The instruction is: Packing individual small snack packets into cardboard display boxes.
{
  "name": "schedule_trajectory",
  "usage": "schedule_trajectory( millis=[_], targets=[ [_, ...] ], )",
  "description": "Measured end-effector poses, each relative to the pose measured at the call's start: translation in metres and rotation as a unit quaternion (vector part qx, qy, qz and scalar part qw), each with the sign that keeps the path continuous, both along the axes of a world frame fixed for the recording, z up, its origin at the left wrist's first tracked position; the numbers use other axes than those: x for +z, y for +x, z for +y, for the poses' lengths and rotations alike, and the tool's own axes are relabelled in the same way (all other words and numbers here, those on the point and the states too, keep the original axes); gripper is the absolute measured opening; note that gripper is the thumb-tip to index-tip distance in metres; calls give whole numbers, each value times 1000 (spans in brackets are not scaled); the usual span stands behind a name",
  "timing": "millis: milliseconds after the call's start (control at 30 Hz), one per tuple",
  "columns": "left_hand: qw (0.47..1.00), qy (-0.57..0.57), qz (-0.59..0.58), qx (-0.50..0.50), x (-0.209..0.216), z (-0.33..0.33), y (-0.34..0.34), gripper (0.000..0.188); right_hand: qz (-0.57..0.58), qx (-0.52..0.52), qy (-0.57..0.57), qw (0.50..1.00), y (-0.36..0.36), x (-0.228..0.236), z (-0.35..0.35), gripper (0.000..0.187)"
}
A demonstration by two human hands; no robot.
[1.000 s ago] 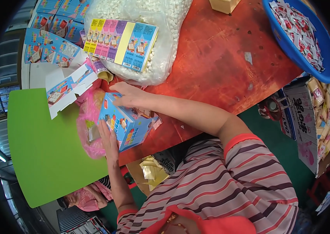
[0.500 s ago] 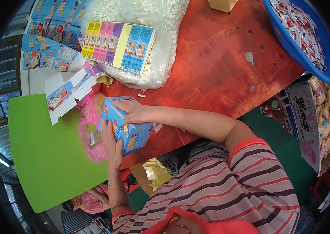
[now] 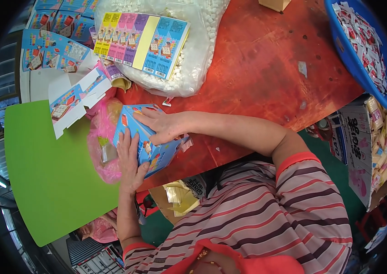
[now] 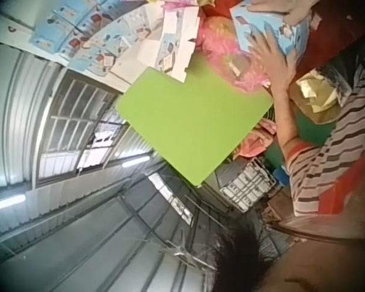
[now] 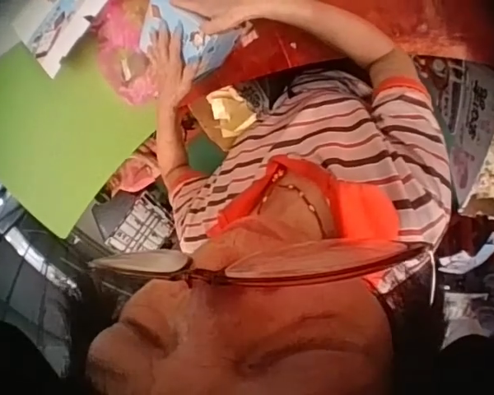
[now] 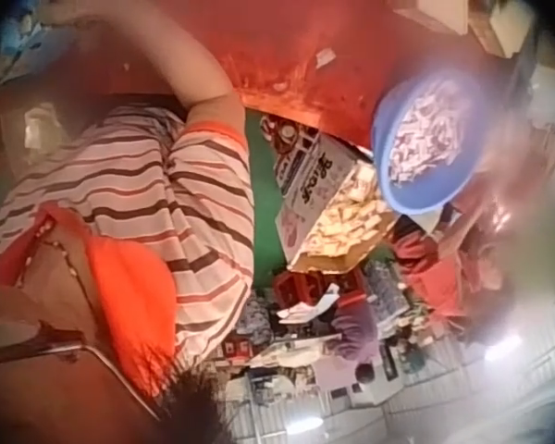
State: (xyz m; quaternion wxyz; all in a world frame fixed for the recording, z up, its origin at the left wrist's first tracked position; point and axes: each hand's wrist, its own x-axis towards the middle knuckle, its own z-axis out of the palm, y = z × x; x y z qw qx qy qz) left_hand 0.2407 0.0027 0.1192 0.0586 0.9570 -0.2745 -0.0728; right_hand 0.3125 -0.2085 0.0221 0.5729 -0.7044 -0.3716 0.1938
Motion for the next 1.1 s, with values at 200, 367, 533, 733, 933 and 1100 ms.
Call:
schedule_trajectory(
  millis=[200, 367, 533, 733, 933, 1100],
  targets=[
    [1000, -17, -10, 11, -6, 0, -4, 81, 163, -28, 191, 967, -23, 1, -13, 77],
    [1000, -15, -2, 16, -7, -4, 0, 81, 9, -211, 144, 967, -16, 10, -6, 65],
    [999, -25, -18, 23, -14, 5, 0, 84, -285, -241, -28, 927, -38, 53, 33, 65],
    [995, -89, -37, 18, -11, 9, 1, 73, -374, -219, -113, 894, -37, 49, 29, 66],
    [889, -392, -89, 219, -48, 24, -18, 57, -268, -164, -72, 947, -38, 46, 30, 68],
    [633, -727, 39, 261, -76, 17, -15, 71, -25, -187, 100, 977, -32, 17, 27, 90]
  ],
)
